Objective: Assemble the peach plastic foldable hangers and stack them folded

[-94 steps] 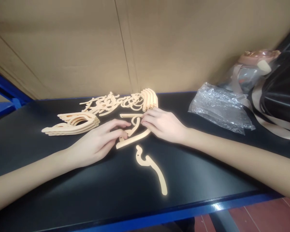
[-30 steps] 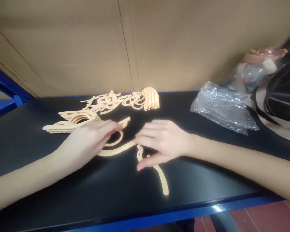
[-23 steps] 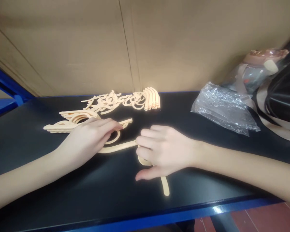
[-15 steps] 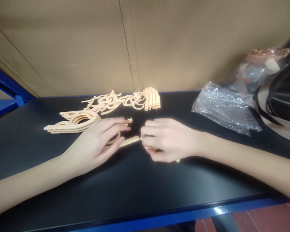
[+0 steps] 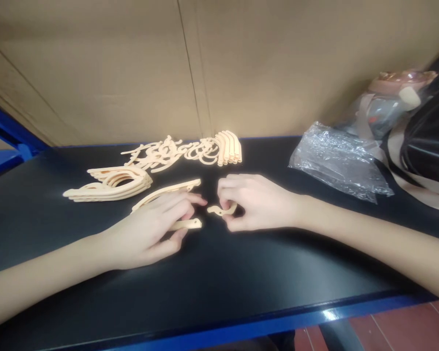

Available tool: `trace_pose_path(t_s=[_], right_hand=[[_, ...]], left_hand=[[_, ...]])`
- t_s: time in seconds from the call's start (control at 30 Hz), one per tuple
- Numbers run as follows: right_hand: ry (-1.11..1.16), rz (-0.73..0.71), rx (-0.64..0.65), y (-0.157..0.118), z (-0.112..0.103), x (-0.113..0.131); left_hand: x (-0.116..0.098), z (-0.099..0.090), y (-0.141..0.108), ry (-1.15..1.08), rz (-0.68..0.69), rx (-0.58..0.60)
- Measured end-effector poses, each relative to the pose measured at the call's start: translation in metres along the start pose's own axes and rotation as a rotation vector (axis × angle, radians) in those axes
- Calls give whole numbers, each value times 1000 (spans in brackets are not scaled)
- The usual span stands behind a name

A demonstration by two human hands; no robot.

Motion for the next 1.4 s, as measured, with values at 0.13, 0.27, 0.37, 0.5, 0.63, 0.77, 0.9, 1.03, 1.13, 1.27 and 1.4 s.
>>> trace_pose_path(t_s=[0.13, 0.27, 0.37, 0.5, 0.63, 0.77, 0.9, 1.03, 1.13, 1.27, 1.4], right_hand=[[121, 49, -104, -1, 6, -1], [199, 107, -127, -2, 9, -3], [84, 91, -91, -1, 10, -1], [-268, -49, -79, 1, 12, 10], [-389, -119, -49, 1, 14, 15], [-391, -142, -47, 1, 15, 16], [-388, -158, -46, 1, 16, 16], [-414, -172, -37, 0, 17, 17], [-492, -224, -26, 0, 17, 20], [-577, -302, -29, 0, 16, 26], [-486, -190, -72, 1, 15, 21]], left_hand=[[1, 0, 0, 2, 25, 10], [2, 0, 1, -2, 10, 43], [3, 1, 1, 16, 6, 51], [2, 0, 1, 48, 28, 4], [3, 0, 2, 36, 1, -10], [4, -1, 2, 7, -31, -2], [3, -1, 2, 0, -31, -2], [2, 0, 3, 7, -37, -11], [2, 0, 2, 4, -51, -20], [4, 0, 1, -25, -78, -6], [6, -2, 4, 10, -70, -56]])
Point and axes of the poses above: each hand's wrist, its own y-axis towards the middle knuckle, its own z-axis out of the palm, x = y × z, the point moved 3 cm from there along y, towards the middle knuckle, and after that the axes turned 15 degrees about -z, right-handed, at the moved point
